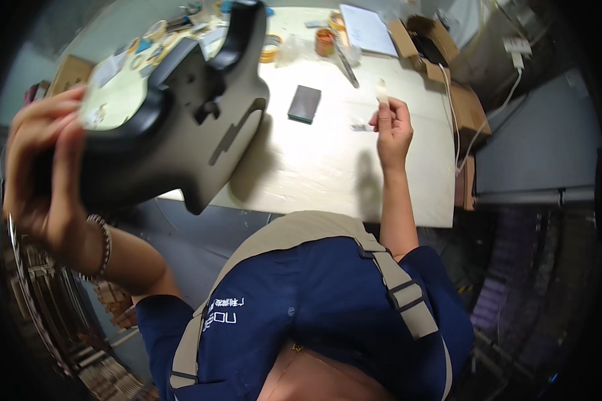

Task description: The person picks up black plastic parts from a rack and moves them to a workbench. They apply small white adhesive strips to the parts and then return them to the rack. The person repeats this process for several parts.

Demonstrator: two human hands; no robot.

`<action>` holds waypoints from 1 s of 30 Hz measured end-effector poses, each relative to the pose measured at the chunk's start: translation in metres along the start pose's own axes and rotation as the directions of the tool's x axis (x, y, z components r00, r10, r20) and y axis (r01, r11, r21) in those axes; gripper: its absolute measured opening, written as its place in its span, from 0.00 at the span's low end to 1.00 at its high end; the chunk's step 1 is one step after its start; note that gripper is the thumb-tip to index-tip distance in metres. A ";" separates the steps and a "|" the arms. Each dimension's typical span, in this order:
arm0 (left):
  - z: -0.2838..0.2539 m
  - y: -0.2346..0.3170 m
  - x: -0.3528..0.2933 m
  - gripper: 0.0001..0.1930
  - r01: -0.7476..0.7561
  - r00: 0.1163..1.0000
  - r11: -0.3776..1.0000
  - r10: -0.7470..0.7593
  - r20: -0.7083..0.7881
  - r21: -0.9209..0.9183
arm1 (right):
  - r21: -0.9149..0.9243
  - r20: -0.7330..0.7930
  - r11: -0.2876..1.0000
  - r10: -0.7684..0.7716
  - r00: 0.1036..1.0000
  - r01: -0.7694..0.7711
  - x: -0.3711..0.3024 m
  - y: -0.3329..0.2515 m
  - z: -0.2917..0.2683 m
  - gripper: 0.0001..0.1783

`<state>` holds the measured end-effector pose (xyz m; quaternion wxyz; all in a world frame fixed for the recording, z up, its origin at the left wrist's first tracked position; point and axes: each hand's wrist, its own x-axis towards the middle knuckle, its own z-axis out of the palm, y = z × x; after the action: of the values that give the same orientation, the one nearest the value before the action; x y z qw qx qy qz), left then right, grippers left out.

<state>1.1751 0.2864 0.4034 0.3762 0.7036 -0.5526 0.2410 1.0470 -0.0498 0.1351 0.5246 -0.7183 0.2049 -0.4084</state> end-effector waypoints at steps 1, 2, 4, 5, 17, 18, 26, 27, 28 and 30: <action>0.008 -0.007 0.006 0.05 -0.005 1.000 0.996 0.003 0.021 0.089 | 0.101 0.060 0.987 -0.133 0.989 0.126 0.007 -0.028 0.025 0.12; 0.012 0.001 0.006 0.05 -0.031 0.999 0.998 0.032 -0.008 0.053 | 0.213 0.110 0.948 -0.264 0.958 0.237 0.006 -0.062 0.042 0.11; 0.022 0.004 0.009 0.06 0.009 0.999 0.999 -0.007 -0.043 0.031 | 0.375 0.168 0.852 -0.451 0.877 0.366 0.001 -0.116 0.074 0.10; 0.025 0.006 0.011 0.07 0.028 0.998 0.999 -0.026 -0.050 0.034 | 0.400 0.228 0.840 -0.478 0.848 0.367 -0.001 -0.137 0.087 0.10; 0.028 0.000 0.016 0.14 0.114 0.980 0.990 -0.100 -0.169 0.077 | 0.283 0.179 0.669 -0.741 0.647 0.687 0.001 -0.209 0.135 0.09; 0.027 -0.001 0.015 0.13 0.100 0.981 0.992 -0.087 -0.174 0.071 | 0.286 0.173 0.663 -0.746 0.643 0.692 0.000 -0.210 0.137 0.08; 0.026 0.001 0.008 0.10 0.129 0.972 0.988 -0.108 -0.209 0.089 | 0.092 0.083 0.663 -0.749 0.658 0.743 0.011 -0.221 0.147 0.14; 0.024 0.002 0.007 0.10 0.118 0.974 0.988 -0.096 -0.206 0.096 | 0.056 0.092 0.620 -0.784 0.614 0.783 0.013 -0.222 0.146 0.11; 0.024 0.003 0.007 0.10 0.109 0.975 0.989 -0.086 -0.205 0.104 | 0.055 0.051 0.589 -0.808 0.587 0.806 0.015 -0.222 0.146 0.10; 0.024 0.004 0.006 0.09 0.088 0.976 0.989 -0.063 -0.209 0.115 | 0.032 0.014 0.524 -0.852 0.523 0.851 0.014 -0.222 0.145 0.07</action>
<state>1.1708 0.2635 0.3943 0.3958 0.7175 -0.4676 0.3314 1.1413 0.1067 0.3282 0.2689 -0.7269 -0.1832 -0.6048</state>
